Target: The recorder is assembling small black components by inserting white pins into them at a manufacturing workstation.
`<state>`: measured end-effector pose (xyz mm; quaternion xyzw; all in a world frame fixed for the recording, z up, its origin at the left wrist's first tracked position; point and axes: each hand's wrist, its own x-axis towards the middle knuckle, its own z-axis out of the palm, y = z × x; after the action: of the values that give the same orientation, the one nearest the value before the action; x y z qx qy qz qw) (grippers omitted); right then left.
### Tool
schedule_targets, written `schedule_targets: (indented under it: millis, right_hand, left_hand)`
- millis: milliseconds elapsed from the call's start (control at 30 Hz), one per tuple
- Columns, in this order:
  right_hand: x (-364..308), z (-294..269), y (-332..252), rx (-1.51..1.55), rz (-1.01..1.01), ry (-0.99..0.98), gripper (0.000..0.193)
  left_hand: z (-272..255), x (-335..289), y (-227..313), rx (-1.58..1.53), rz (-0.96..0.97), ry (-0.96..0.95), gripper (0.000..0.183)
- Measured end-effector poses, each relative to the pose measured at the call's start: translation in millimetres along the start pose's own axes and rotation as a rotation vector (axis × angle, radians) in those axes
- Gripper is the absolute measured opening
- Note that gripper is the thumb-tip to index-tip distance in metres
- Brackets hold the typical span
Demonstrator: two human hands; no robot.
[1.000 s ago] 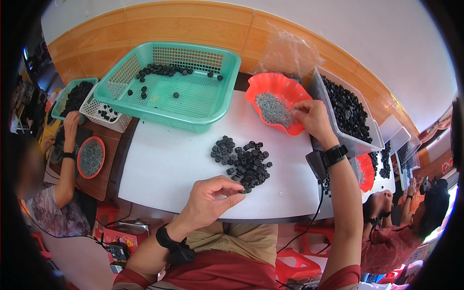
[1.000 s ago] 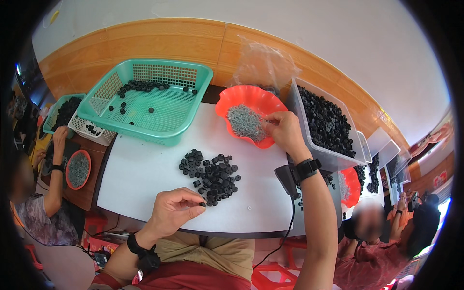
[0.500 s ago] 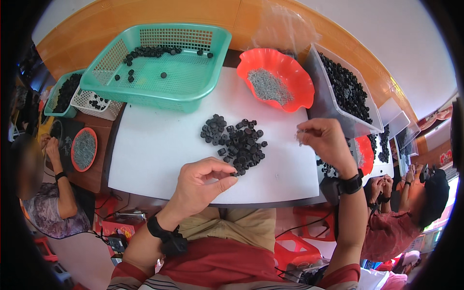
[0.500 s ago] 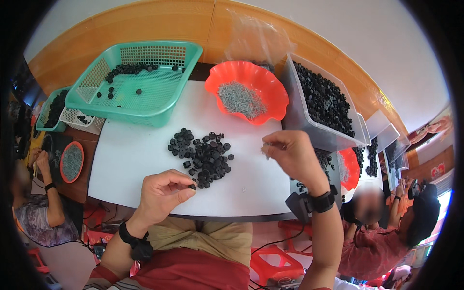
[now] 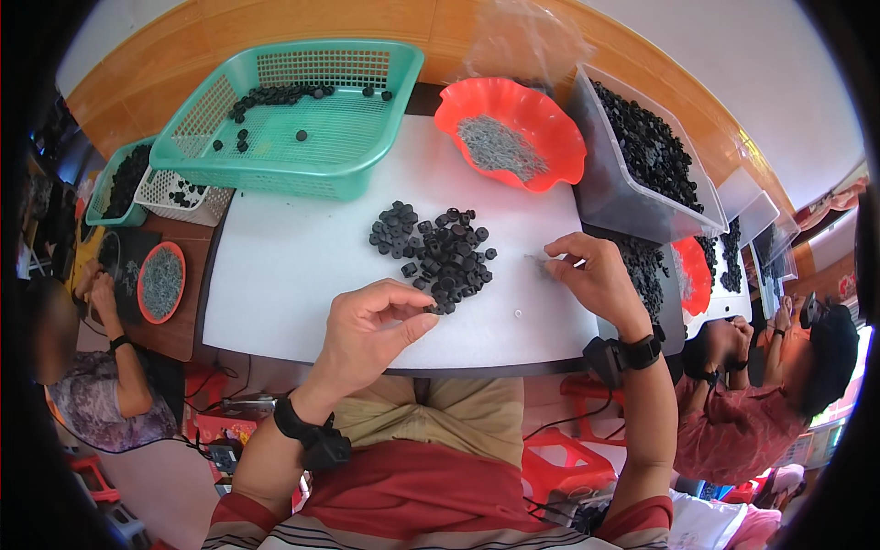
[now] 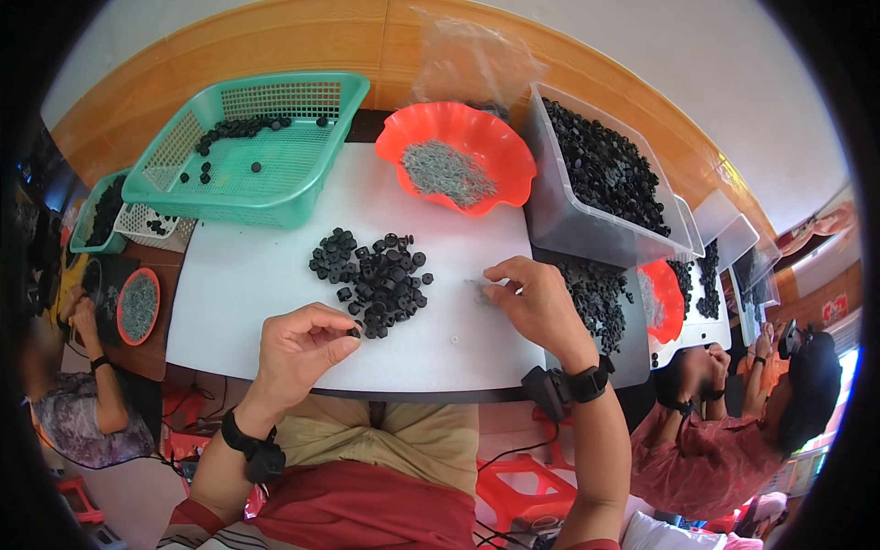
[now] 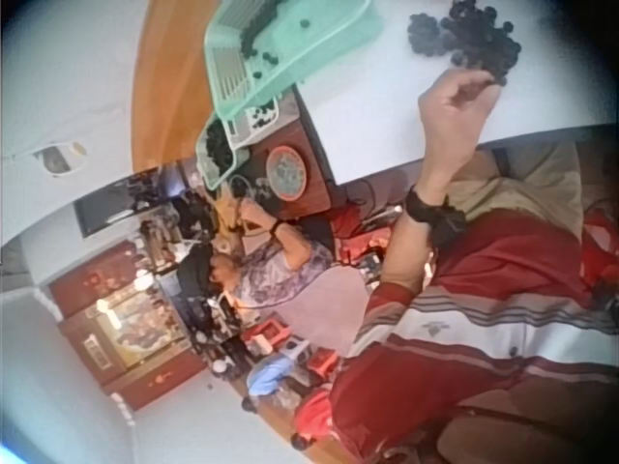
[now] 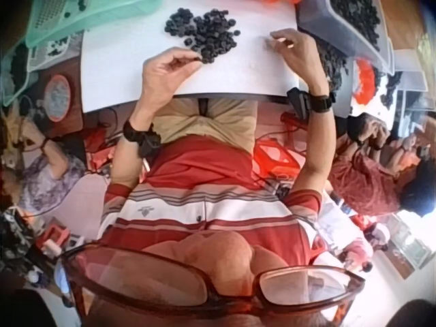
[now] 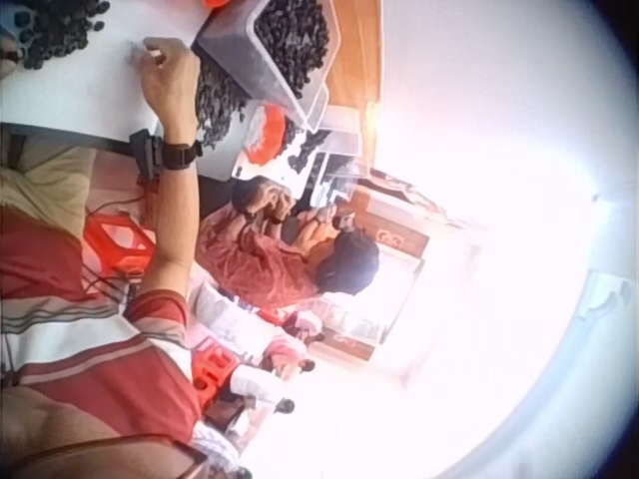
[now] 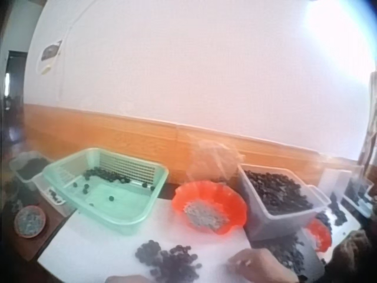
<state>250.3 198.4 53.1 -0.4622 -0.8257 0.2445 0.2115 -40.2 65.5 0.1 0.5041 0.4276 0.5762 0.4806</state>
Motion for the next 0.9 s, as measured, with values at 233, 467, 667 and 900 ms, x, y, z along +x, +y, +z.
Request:
schedule_targets:
  millis: [233, 467, 667, 900]
  right_hand:
    - [-13, 6, 14, 0.05, 0.013, 0.087, 0.018]
    - [-26, 16, 14, 0.085, 0.004, 0.109, 0.02]
    - [-33, 17, 14, 0.083, 0.018, 0.127, 0.021]
    - [-41, 24, 27, 0.258, 0.083, 0.178, 0.02]
  left_hand:
    - [0, 1, -1, 0.024, -0.016, -0.016, 0.018]
    - [4, 0, 1, 0.085, -0.004, -0.005, 0.018]
    - [5, 0, 0, 0.125, 0.015, -0.015, 0.018]
    - [8, -1, -2, 0.173, 0.022, -0.004, 0.018]
